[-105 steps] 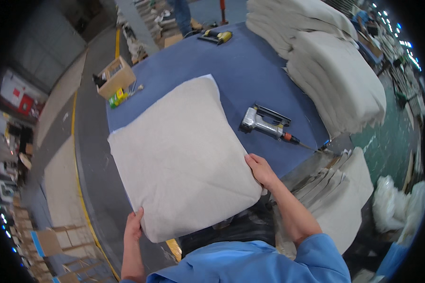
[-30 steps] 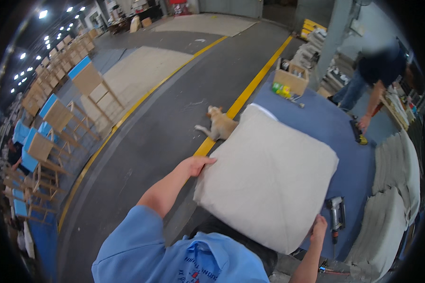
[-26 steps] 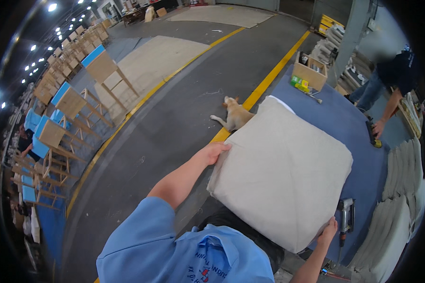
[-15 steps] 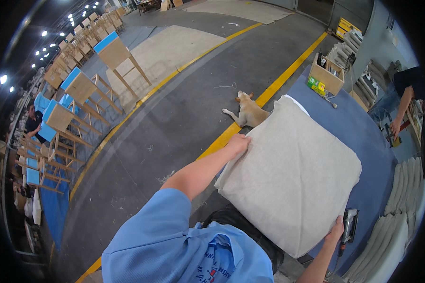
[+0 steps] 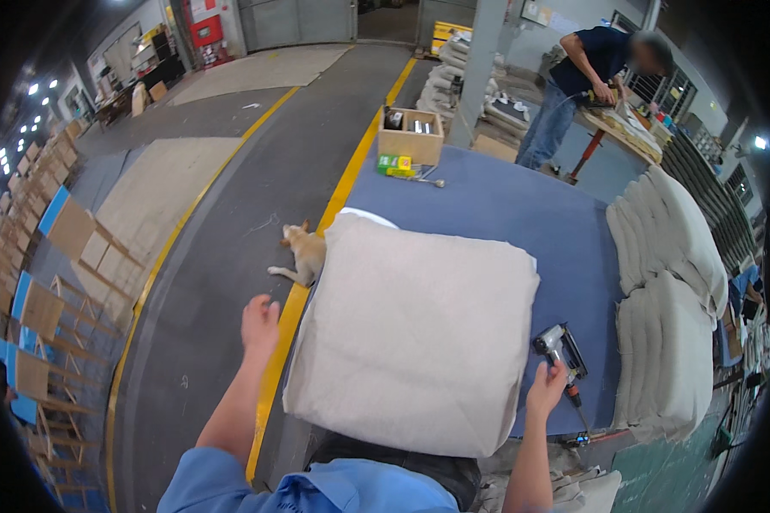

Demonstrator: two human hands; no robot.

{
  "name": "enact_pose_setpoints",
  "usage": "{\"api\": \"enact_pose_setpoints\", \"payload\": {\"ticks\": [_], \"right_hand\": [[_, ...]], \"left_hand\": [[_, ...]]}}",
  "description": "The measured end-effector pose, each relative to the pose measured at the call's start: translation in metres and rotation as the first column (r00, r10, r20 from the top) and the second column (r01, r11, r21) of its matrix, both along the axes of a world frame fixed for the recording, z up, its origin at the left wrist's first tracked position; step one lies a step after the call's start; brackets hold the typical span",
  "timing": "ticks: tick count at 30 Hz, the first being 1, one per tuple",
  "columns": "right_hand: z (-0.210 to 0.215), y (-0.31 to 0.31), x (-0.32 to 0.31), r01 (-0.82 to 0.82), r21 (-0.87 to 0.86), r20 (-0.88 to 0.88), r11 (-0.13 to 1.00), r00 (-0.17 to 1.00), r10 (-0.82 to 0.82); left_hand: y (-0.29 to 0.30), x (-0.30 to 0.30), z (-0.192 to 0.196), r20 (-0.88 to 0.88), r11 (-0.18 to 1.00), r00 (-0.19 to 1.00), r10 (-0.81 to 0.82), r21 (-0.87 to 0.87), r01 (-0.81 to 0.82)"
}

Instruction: The person covers a cushion with white fabric, smooths it, and secures it to the cushion base using a staple gun. The person repeats this process for multiple cushions, stacking the finished ones on the table.

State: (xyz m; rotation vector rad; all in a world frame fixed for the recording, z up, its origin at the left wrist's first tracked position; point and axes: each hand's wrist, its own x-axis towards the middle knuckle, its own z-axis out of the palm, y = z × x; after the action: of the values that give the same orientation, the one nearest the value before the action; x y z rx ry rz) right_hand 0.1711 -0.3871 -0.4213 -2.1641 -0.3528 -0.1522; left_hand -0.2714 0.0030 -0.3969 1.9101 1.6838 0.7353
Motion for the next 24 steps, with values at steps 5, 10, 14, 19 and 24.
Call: {"api": "enact_pose_setpoints", "payload": {"ticks": [5, 10, 14, 19, 24], "right_hand": [[0.008, 0.007, -0.105, -0.29, -0.357, -0.17, 0.888, 0.955, 0.243], [0.031, 0.08, -0.061, -0.248, -0.434, -0.308, 0.866, 0.944, 0.116], [0.04, 0.126, -0.011, -0.243, -0.479, -0.338, 0.844, 0.938, 0.079], [0.053, 0.137, 0.011, -0.239, -0.434, -0.429, 0.868, 0.903, 0.034], [0.052, 0.088, 0.008, -0.287, -0.002, -0.593, 0.958, 0.772, 0.23]], "left_hand": [[-0.069, 0.015, 0.006, 0.052, 0.875, 0.94, -0.337, -0.35, 0.334], [-0.048, 0.082, -0.019, -0.236, 0.946, 0.928, -0.286, -0.225, 0.235], [0.012, 0.121, -0.006, -0.076, 0.912, 0.955, -0.286, -0.328, 0.247], [0.023, 0.14, 0.02, -0.02, 0.852, 0.973, -0.228, -0.489, 0.19], [0.007, 0.107, 0.045, 0.539, 0.679, 0.841, -0.055, -0.597, 0.427]]}}
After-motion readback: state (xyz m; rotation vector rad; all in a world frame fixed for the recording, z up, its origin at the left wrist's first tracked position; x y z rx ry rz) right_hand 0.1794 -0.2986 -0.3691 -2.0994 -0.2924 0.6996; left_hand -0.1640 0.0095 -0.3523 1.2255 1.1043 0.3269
